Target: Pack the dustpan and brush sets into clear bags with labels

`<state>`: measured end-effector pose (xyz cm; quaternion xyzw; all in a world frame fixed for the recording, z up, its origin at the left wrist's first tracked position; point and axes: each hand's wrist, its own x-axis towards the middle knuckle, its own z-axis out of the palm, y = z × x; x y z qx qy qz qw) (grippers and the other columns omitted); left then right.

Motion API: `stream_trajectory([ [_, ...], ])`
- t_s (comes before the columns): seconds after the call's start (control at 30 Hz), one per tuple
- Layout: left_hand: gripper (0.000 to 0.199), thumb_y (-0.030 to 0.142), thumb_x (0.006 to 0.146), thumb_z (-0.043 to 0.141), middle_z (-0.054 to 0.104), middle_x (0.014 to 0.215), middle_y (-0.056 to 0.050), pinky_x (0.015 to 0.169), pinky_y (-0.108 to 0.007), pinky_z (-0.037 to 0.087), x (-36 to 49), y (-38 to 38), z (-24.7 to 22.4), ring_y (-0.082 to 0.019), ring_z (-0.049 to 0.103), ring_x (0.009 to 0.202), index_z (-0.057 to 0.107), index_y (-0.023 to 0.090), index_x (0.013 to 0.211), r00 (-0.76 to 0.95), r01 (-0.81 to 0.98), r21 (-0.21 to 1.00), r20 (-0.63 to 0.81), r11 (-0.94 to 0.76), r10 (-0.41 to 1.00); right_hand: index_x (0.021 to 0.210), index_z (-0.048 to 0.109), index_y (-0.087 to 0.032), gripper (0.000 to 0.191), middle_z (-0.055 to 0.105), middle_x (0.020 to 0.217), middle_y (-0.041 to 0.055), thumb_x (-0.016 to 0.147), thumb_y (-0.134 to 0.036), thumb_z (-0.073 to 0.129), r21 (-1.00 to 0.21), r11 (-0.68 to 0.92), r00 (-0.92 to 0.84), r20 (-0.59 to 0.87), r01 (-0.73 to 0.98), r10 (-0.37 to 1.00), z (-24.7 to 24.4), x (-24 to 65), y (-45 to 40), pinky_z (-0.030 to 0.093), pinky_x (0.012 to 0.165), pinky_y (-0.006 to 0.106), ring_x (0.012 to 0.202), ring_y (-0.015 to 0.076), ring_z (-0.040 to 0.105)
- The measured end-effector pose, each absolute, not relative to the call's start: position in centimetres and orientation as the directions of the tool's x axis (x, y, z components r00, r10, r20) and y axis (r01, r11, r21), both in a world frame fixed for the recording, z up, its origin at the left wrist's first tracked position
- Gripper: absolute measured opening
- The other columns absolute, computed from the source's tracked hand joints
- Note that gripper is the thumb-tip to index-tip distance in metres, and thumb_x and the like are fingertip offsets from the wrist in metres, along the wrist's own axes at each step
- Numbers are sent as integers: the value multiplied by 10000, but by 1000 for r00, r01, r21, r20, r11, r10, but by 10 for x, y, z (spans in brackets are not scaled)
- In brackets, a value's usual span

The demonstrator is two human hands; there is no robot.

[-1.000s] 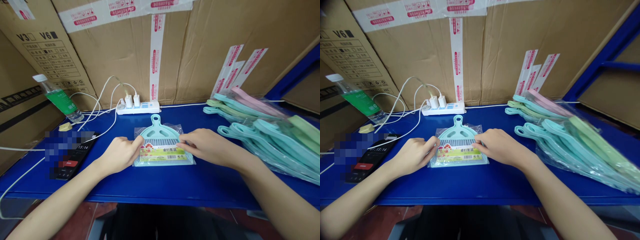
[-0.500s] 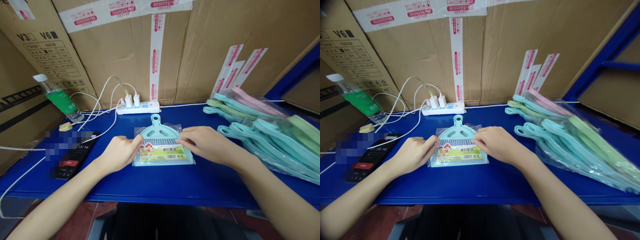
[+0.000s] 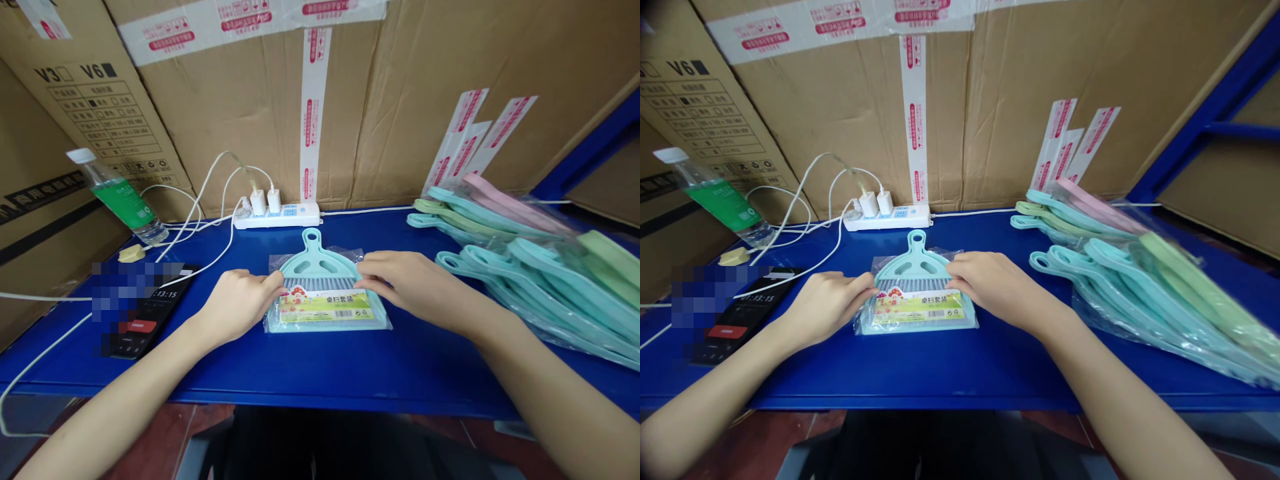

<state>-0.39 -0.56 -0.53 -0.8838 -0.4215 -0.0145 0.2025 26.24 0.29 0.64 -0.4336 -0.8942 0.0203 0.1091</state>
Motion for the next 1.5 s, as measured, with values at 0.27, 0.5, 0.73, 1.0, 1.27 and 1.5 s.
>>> stream_trajectory([
  [0.27, 367, 297, 998, 312, 599, 521, -3, 517, -276, 287, -5, -4, -5, -178, 572, 486, 567, 194, 756, 639, 756, -346, 207, -556, 741, 639, 304, -236, 272, 540, 681, 26, 897, -219, 390, -107, 629, -603, 200, 770, 772, 8, 262, 3, 300, 536, 267, 627, 166, 514],
  [0.5, 353, 272, 989, 293, 623, 546, 1, 498, -273, 285, -6, -4, -5, -178, 583, 478, 597, 189, 831, 644, 754, -341, 215, -561, 734, 627, 294, -236, 287, 511, 641, 5, 893, -211, 400, -69, 644, -619, 219, 762, 755, 7, 262, 4, 283, 508, 256, 570, 146, 480],
  [0.73, 289, 191, 944, 324, 641, 561, 2, 482, -279, 304, -6, -4, -5, -188, 599, 486, 601, 186, 863, 636, 758, -344, 197, -554, 746, 643, 273, -243, 295, 509, 637, -2, 901, -211, 412, -58, 659, -629, 246, 750, 737, 4, 264, 5, 283, 507, 256, 566, 152, 485],
  [1.0, 266, 193, 944, 340, 702, 667, 2, 503, -277, 337, -7, -2, -6, -187, 635, 536, 606, 188, 926, 626, 771, -293, 191, -565, 756, 651, 271, -248, 301, 516, 653, 4, 920, -239, 404, -53, 647, -624, 219, 760, 750, 5, 263, 4, 286, 507, 260, 566, 159, 487],
  [1.27, 371, 297, 1000, 293, 706, 708, -9, 521, -258, 346, -5, -4, -4, -167, 647, 581, 619, 189, 860, 633, 773, -184, 179, -607, 753, 650, 337, -239, 292, 540, 659, 10, 940, -257, 371, -51, 659, -633, 233, 751, 739, 5, 264, 4, 302, 512, 264, 566, 155, 494],
  [1.5, 445, 337, 1018, 261, 718, 783, -25, 585, -251, 394, -6, -5, -4, -158, 653, 649, 658, 187, 885, 699, 705, -10, 177, -709, 692, 657, 330, -238, 290, 556, 648, 4, 943, -256, 377, -41, 647, -627, 206, 762, 751, 4, 263, 4, 276, 510, 257, 567, 157, 505],
])
